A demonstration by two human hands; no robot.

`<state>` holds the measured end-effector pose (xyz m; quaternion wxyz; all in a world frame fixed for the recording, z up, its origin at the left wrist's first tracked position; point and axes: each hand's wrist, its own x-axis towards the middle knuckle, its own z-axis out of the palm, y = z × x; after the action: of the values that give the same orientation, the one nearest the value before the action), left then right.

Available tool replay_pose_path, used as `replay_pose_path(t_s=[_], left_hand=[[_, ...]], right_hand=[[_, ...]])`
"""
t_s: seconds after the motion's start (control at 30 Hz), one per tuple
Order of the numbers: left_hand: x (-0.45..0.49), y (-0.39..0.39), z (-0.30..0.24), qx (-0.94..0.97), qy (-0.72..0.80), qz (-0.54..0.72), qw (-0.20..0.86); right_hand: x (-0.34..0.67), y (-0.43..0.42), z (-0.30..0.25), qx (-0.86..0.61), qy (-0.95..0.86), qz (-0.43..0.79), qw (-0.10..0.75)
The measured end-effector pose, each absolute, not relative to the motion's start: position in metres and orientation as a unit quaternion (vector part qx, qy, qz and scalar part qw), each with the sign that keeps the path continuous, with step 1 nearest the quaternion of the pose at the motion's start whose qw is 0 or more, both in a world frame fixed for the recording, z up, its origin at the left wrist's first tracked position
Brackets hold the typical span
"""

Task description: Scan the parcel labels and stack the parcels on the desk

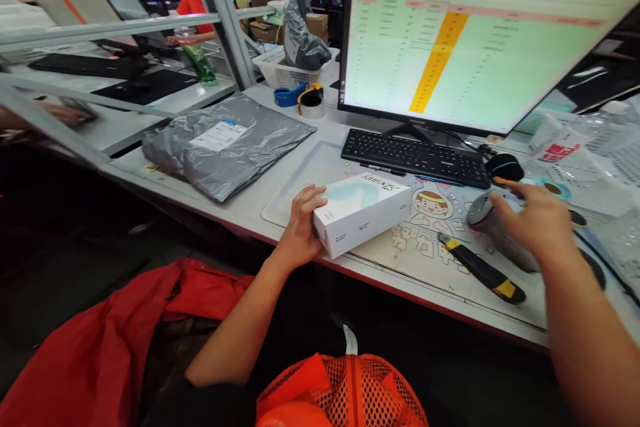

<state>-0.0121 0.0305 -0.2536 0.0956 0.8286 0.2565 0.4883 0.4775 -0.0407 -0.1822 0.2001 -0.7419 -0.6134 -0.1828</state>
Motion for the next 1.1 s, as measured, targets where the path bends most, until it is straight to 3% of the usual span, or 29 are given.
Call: replay_pose_path(t_s=[0.07, 0.2, 0.27, 0.6, 0.73, 0.87, 0.93, 1.1], left_hand=[[-0.011, 0.031, -0.253, 0.832, 0.277, 0.475, 0.078], [-0.01, 0.032, -0.249, 0.835, 0.304, 0.454, 0.061], [-0.01, 0.03, -0.247, 0.835, 0.312, 0.45, 0.061], [-0.012, 0.031, -0.251, 0.822, 0.342, 0.449, 0.066], [-0.011, 0.03, -0.25, 0.811, 0.349, 0.461, 0.086], [-0.016, 0.03, -0.25, 0.794, 0.36, 0.471, 0.138], [-0.019, 0.032, -0.252, 0.78, 0.358, 0.485, 0.17], [-0.024, 0.038, -0.256, 0.747, 0.361, 0.494, 0.26]], right_hand=[[0.453, -0.007, -0.17, -0.729, -0.632, -0.162, 0.206], [0.424, 0.063, -0.165, -0.737, -0.673, -0.01, 0.06], [0.419, 0.083, -0.165, -0.754, -0.656, 0.0, 0.035], [0.418, 0.092, -0.171, -0.791, -0.611, -0.007, 0.044], [0.405, 0.085, -0.155, -0.769, -0.634, 0.012, 0.084], [0.358, 0.044, -0.13, -0.558, -0.776, 0.212, 0.203], [0.326, 0.014, -0.124, -0.459, -0.817, 0.278, 0.212], [0.271, -0.029, -0.134, -0.559, -0.803, 0.105, 0.179]])
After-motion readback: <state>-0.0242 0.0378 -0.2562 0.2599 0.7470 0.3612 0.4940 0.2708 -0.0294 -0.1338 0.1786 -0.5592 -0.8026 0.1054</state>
